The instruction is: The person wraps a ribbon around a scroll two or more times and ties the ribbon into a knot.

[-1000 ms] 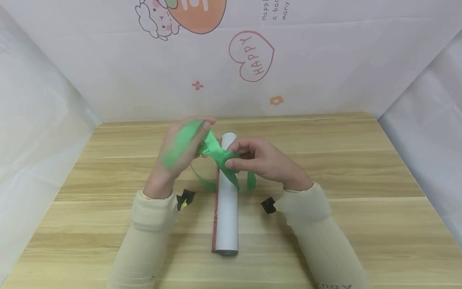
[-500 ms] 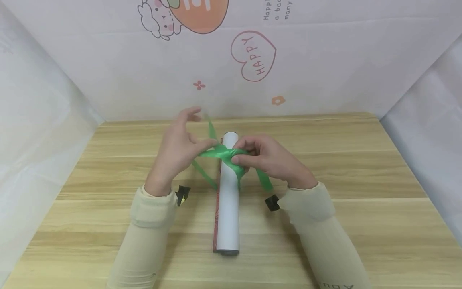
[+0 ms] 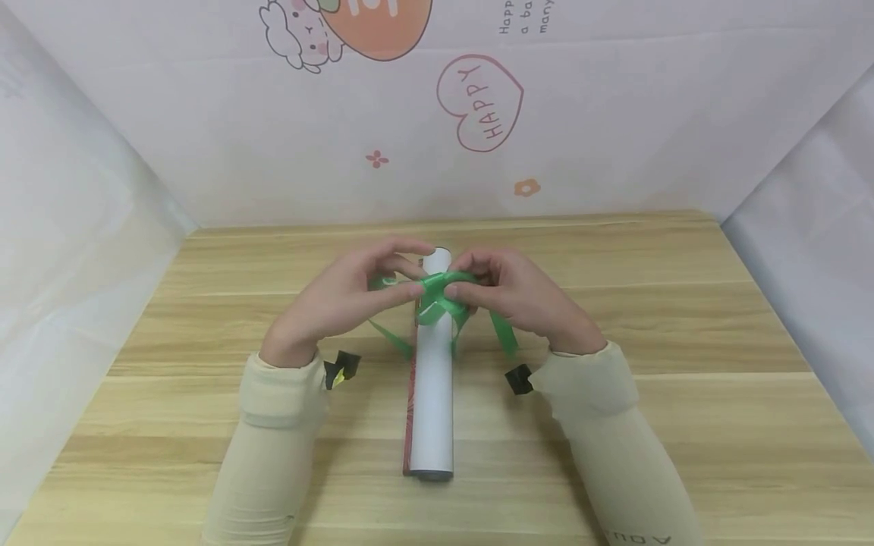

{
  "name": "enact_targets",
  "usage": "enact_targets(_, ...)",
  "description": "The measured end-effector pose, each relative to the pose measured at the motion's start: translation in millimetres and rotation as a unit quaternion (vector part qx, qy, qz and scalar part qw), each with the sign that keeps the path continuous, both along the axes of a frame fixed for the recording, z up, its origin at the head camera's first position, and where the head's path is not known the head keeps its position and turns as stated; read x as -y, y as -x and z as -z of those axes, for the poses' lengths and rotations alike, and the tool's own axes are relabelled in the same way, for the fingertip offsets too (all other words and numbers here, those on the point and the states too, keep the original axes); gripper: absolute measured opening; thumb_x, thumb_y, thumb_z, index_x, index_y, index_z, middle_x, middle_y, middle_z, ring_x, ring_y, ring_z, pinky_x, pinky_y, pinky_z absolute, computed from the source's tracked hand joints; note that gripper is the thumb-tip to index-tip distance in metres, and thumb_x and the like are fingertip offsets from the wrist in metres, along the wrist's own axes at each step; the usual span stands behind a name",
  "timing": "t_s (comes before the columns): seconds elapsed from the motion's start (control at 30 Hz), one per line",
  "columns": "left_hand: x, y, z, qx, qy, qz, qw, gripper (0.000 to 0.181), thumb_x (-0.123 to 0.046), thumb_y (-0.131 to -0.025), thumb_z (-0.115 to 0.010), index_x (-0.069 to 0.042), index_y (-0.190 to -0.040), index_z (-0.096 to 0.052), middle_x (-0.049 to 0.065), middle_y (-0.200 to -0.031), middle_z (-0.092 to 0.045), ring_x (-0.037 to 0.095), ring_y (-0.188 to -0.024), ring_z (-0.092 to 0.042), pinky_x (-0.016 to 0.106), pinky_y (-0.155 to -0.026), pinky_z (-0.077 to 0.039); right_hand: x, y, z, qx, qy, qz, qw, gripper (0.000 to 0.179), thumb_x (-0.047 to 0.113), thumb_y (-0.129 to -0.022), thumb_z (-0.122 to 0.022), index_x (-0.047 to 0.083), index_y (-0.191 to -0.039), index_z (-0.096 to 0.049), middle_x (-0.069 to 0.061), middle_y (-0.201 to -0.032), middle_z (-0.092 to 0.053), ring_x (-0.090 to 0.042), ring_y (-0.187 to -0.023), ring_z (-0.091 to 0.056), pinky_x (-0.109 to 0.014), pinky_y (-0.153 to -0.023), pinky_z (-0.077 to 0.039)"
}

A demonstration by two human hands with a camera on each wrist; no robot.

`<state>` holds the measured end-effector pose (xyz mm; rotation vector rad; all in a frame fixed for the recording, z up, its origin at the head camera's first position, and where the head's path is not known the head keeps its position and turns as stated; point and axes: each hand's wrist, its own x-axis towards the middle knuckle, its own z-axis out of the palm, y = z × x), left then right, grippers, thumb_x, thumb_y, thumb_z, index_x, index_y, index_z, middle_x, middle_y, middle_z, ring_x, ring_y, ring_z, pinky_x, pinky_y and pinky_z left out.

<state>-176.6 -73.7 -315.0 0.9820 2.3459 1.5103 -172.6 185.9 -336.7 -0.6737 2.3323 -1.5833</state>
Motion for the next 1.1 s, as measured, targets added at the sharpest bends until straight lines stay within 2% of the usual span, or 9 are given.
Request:
enact_targets(0.07, -0.4, -0.8, -0.3, 0.008, -0.004, 0.019, 0.9998, 0.047, -0.007, -0.099, -0.072, -0.010, -0.144, -0.059, 0.007, -0.114, -0.080, 0.015, -0.105, -0.073, 0.035, -0.096, -0.056, 0, -0.2, -0.6, 0.000, -0.003, 0.003, 1.0000, 0.011, 0.012, -0.101, -0.071, 0.004, -0.108, -0.071, 0.001, -0.090, -0.076, -0.018, -0.080, -0.070, -0.033, -0.077, -0.062)
enact_targets(0.17, -3.2, -1.8, 0.1, 0.015, -0.015, 0.037, 0.9991, 0.040, 0.000, -0.097, -0.068, -0.007, -0.136, -0.060, 0.010, -0.113, -0.078, 0.017, -0.103, -0.074, 0.032, -0.096, -0.057, 0, -0.4, -0.7, 0.002, -0.006, 0.010, 0.9999, 0.012, 0.014, -0.102, -0.071, 0.005, -0.109, -0.071, 0.001, -0.092, -0.076, -0.021, -0.082, -0.070, -0.032, -0.077, -0.061)
enact_targets(0.3, -8.5, -1.8, 1.8, 0.000, -0.022, 0.064, 0.9977, 0.024, 0.006, -0.095, -0.063, -0.003, -0.117, -0.065, 0.010, -0.114, -0.073, 0.018, -0.104, -0.070, 0.029, -0.098, -0.055, 0, -0.9, -0.7, 0.007, -0.002, 0.014, 0.9999, 0.013, 0.015, -0.102, -0.070, 0.005, -0.110, -0.071, 0.000, -0.093, -0.076, -0.023, -0.081, -0.070, -0.031, -0.077, -0.061)
enact_targets(0.4, -10.7, -2.5, 1.7, -0.009, -0.014, 0.073, 0.9972, 0.024, 0.007, -0.094, -0.063, -0.004, -0.111, -0.074, 0.007, -0.113, -0.075, 0.014, -0.108, -0.067, 0.027, -0.099, -0.052, 1, -1.3, -0.9, 0.000, 0.005, 0.012, 0.9999, 0.011, 0.011, -0.103, -0.068, 0.003, -0.110, -0.070, 0.001, -0.093, -0.076, -0.021, -0.080, -0.070, -0.031, -0.078, -0.061)
enact_targets(0.57, -11.1, -3.3, 2.0, 0.004, 0.001, 0.043, 0.9991, 0.031, 0.008, -0.092, -0.061, -0.008, -0.109, -0.082, 0.003, -0.109, -0.080, 0.011, -0.095, -0.061, 0.022, -0.083, -0.048, 2, -1.3, -1.0, -0.010, 0.006, 0.016, 0.9998, 0.010, 0.007, -0.103, -0.066, 0.001, -0.110, -0.069, 0.002, -0.092, -0.076, -0.018, -0.080, -0.069, -0.029, -0.077, -0.060)
enact_targets(0.77, -10.3, -2.4, 3.4, 0.011, 0.005, 0.003, 0.9999, 0.034, 0.004, -0.088, -0.063, -0.014, -0.108, -0.083, -0.001, -0.104, -0.079, 0.012, -0.081, -0.051, 0.024, -0.073, -0.042, 2, -1.3, -0.6, -0.003, 0.003, 0.017, 0.9998, 0.012, 0.010, -0.103, -0.067, 0.002, -0.113, -0.069, 0.002, -0.092, -0.075, -0.017, -0.080, -0.069, -0.030, -0.074, -0.060)
enact_targets(0.87, -8.6, -1.6, 3.6, 0.015, 0.008, -0.019, 0.9997, 0.029, -0.001, -0.089, -0.066, -0.017, -0.106, -0.084, -0.003, -0.101, -0.078, 0.012, -0.078, -0.050, 0.025, -0.071, -0.042, 2, -1.3, -0.5, -0.003, -0.002, 0.020, 0.9998, 0.013, 0.012, -0.103, -0.069, 0.003, -0.112, -0.070, 0.001, -0.091, -0.075, -0.018, -0.079, -0.069, -0.030, -0.073, -0.060)
enact_targets(1.0, -4.7, -0.4, 3.1, 0.014, 0.010, -0.045, 0.9988, 0.017, -0.013, -0.096, -0.070, -0.018, -0.104, -0.084, -0.004, -0.098, -0.076, 0.011, -0.081, -0.056, 0.025, -0.074, -0.048, 2, -1.0, -0.9, 0.000, -0.003, 0.026, 0.9997, 0.012, 0.011, -0.103, -0.068, 0.002, -0.112, -0.069, 0.002, -0.090, -0.074, -0.019, -0.079, -0.068, -0.029, -0.074, -0.059)
enact_targets(1.1, -1.4, 1.1, 2.6, -0.001, 0.003, -0.055, 0.9985, 0.014, -0.019, -0.100, -0.072, -0.015, -0.105, -0.083, -0.003, -0.098, -0.076, 0.014, -0.081, -0.056, 0.026, -0.073, -0.047, 2, -0.2, -0.8, 0.005, 0.000, 0.027, 0.9996, 0.013, 0.011, -0.104, -0.066, 0.002, -0.113, -0.069, 0.002, -0.090, -0.074, -0.017, -0.077, -0.067, -0.027, -0.071, -0.057)
